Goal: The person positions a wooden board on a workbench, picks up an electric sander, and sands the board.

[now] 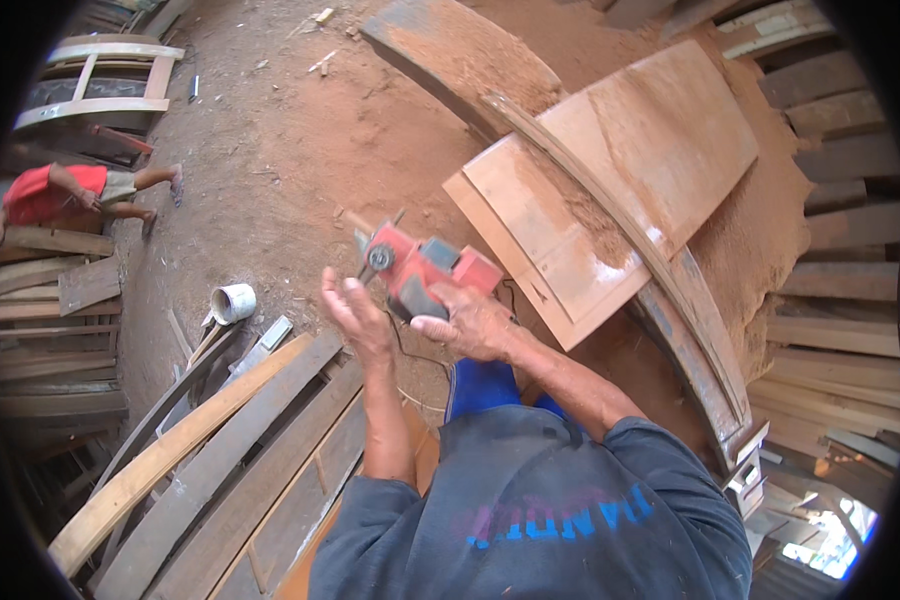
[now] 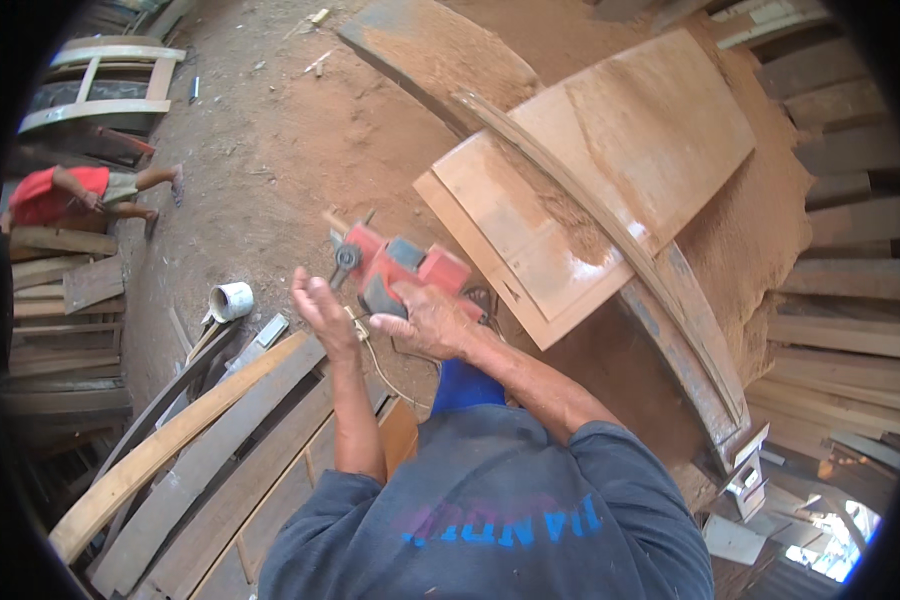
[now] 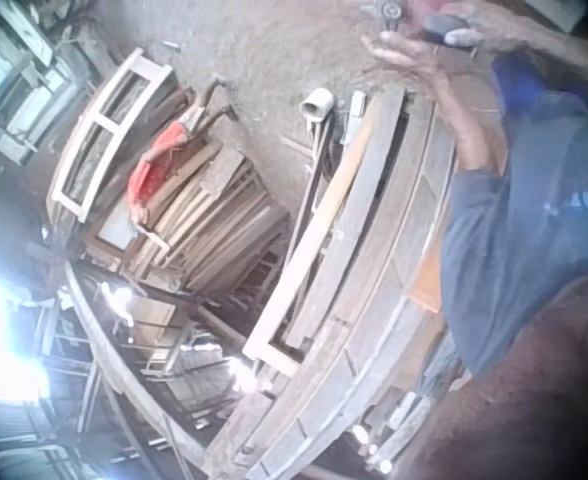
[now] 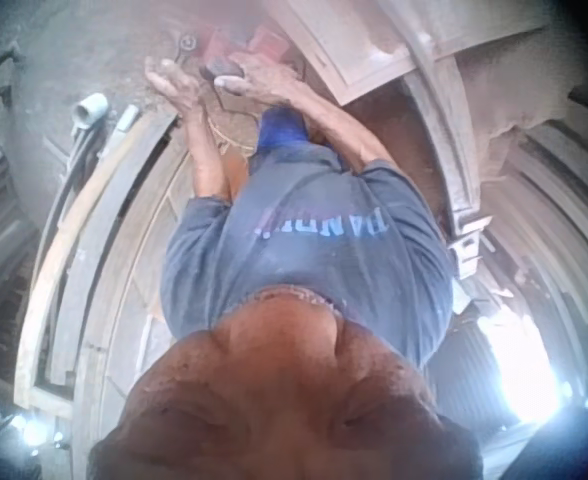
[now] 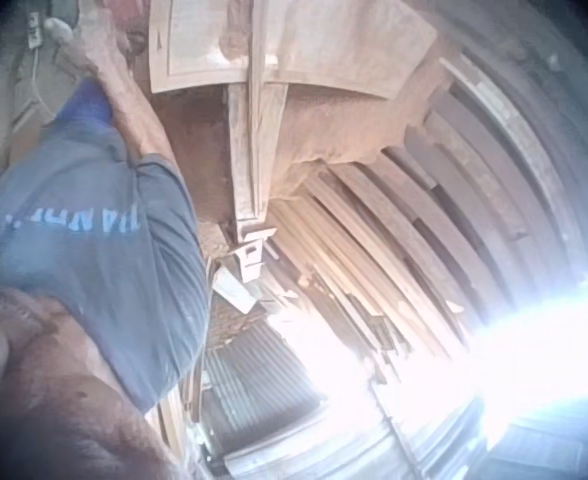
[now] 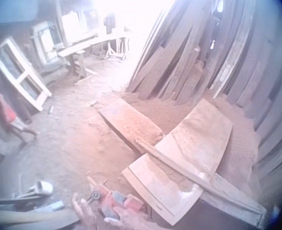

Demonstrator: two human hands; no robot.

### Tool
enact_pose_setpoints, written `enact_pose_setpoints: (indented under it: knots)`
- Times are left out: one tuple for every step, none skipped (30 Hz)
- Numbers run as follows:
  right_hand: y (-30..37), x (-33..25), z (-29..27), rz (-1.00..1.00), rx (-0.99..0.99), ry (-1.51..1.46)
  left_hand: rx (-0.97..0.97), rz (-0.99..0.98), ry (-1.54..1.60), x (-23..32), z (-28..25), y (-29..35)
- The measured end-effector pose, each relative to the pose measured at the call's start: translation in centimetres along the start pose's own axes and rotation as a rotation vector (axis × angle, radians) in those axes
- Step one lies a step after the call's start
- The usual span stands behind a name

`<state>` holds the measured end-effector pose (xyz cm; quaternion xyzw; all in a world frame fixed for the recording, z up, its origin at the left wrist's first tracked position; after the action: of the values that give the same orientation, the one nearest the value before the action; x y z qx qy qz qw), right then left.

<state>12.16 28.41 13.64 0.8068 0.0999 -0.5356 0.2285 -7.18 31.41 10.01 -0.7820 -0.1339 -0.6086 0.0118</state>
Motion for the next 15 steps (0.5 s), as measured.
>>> enact_pose_setpoints:
  knots:
    - [1.0, 0.2, 1.1, 0.070, -0.093, -0.036, 0.057, 0.076, -0.166, 1.1, -1.0, -0.2]
    - [2.2, 0.6, 2.0, 0.141, -0.183, -0.074, 0.111, 0.156, -0.330, 2.3, -1.3, -0.2]
    - [3.2, 1.5, 2.8, 0.151, -0.214, -0.096, 0.100, 0.162, -0.337, 3.1, -0.9, -0.8]
    - [4.4, 3.0, 3.5, 0.152, -0.201, -0.102, 0.008, 0.215, -0.424, 4.0, 0.8, -2.0]
    - [5.9, 4.9, 4.4, 0.186, -0.239, -0.100, -0.086, 0.270, -0.509, 4.6, 3.1, -3.1]
    - [7.7, 6.3, 5.1, 0.220, -0.279, -0.097, -0.156, 0.336, -0.621, 4.9, 5.6, -4.1]
    - [9.4, 7.1, 5.3, 0.220, -0.267, -0.105, -0.224, 0.404, -0.735, 5.2, 8.1, -5.1]
    - [11.3, 8.2, 5.5, 0.313, -0.267, -0.136, -0.278, 0.430, -0.797, 5.2, 10.6, -6.1]
    - [13.5, 9.6, 5.6, 0.411, -0.264, -0.170, -0.337, 0.457, -0.855, 4.9, 13.4, -6.8]
    - [15.5, 11.2, 6.3, 0.404, -0.249, -0.178, -0.340, 0.520, -0.915, 5.2, 15.9, -7.5]
    - [17.7, 13.7, 6.9, 0.443, -0.156, -0.144, -0.344, 0.583, -0.978, 5.4, 18.0, -7.9]
    - [20.0, 15.6, 6.8, 0.487, -0.063, -0.114, -0.358, 0.598, -0.985, 5.4, 19.7, -8.3]
    - [22.0, 16.8, 6.4, 0.562, -0.086, -0.117, -0.386, 0.563, -1.055, 5.3, 21.4, -9.0]
    - [24.2, 18.0, 5.9, 0.639, -0.107, -0.121, -0.415, 0.529, -1.123, 5.1, 23.1, -9.3]
    - [26.6, 19.2, 5.4, 0.685, -0.035, -0.113, -0.424, 0.552, -1.130, 5.1, 24.4, -9.5]
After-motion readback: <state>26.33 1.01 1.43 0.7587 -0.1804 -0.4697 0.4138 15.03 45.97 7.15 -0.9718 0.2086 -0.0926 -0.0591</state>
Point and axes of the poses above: each hand's wrist, its own y-axis away from the middle knuckle, its own z-axis out of the palm, x = y × z, the point moved 6 cm from there along -y, towards the middle knuckle, and after that the axes turned 9 degrees about -x, right-handed, at the moved point
